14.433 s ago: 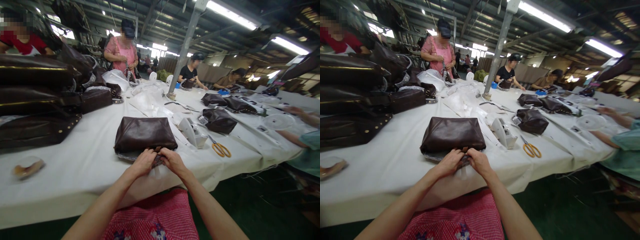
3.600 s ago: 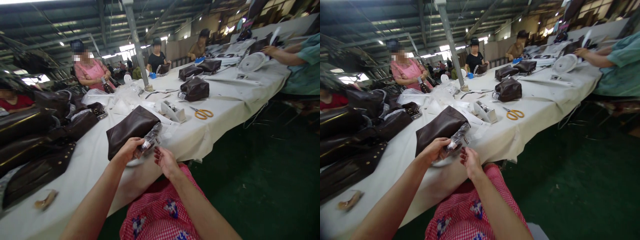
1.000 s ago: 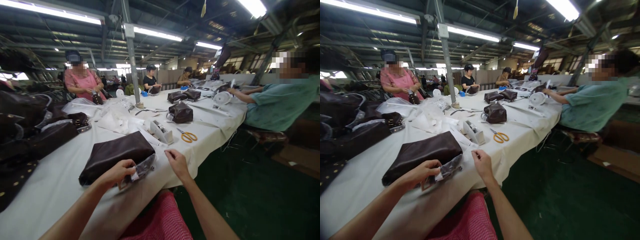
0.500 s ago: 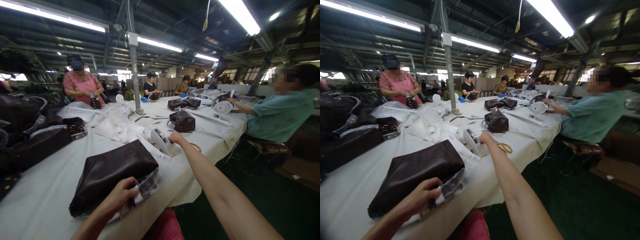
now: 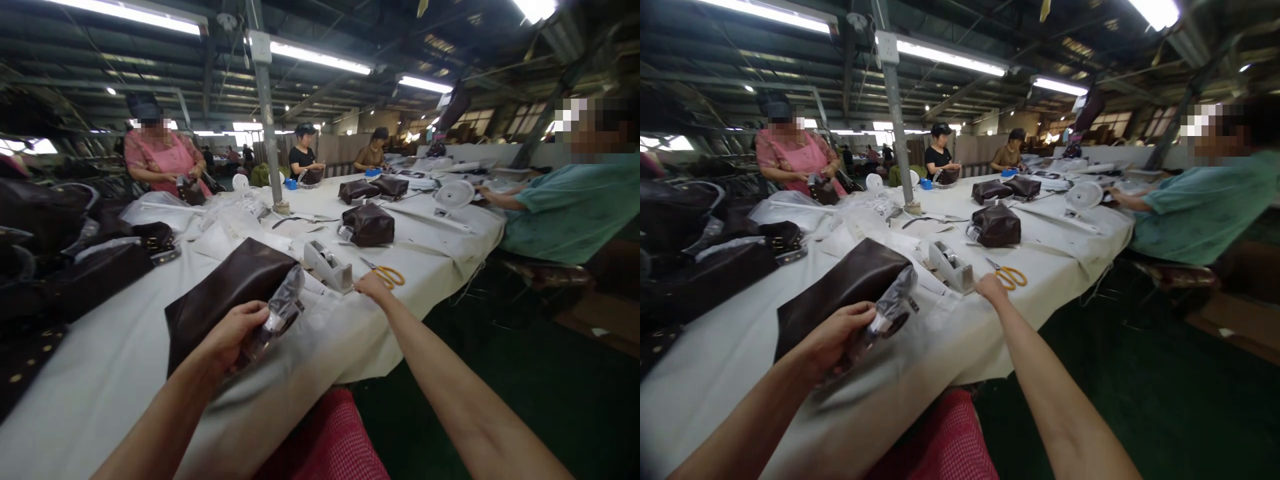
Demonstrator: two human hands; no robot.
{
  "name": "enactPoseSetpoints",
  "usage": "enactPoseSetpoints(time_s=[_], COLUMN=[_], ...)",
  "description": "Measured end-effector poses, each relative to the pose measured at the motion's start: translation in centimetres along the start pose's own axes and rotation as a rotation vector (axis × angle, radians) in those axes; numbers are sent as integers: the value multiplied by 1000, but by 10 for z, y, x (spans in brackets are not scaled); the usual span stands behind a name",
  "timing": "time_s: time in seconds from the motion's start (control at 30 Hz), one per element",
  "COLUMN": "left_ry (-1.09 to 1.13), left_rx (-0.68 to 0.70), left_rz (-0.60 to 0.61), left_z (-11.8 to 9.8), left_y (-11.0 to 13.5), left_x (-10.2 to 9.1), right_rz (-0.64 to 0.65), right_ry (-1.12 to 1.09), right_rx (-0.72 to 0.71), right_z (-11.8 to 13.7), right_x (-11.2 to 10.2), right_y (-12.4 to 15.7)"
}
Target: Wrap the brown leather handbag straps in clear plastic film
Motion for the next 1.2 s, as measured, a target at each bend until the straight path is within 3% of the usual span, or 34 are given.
enactPoseSetpoints(time_s=[0.13, 0.23, 0.3, 0.43, 0.57, 0.73, 0.87, 1.0, 1.2], left_ry=[126, 218, 256, 249, 238, 240, 247, 243, 247], left_rx=[24, 45, 55, 66, 74, 99, 101, 111, 107], left_rz=[-40, -79, -93, -73, -28, 6, -2, 5, 21], left_z=[-30, -41, -44, -41, -37, -33, -30, -26, -21], left_y=[2, 7, 12, 19, 25, 27, 28, 30, 30], left_x=[-13, -23, -28, -32, -32, -33, -36, -37, -40], right_rz=[74, 279, 418, 424, 340, 95, 1, -45, 1], right_ry=[-264, -788, -981, -976, -909, -655, -594, -553, -640], right_rx=[-93, -347, -470, -663, -776, -723, -673, -618, -462], right_z=[13, 49, 80, 135, 164, 174, 175, 175, 172], right_x=[15, 18, 18, 18, 23, 32, 38, 43, 50], right_y=[38, 81, 111, 150, 158, 160, 164, 166, 167])
Point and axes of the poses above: each hand's wrist, its own y-axis away from the middle knuckle, its own x-axis out of the palm, z = x × y, the point moved 1 cm from there along -y, towards the middle knuckle, and after that the axes turned 9 degrees about y, right-handed, at the moved point
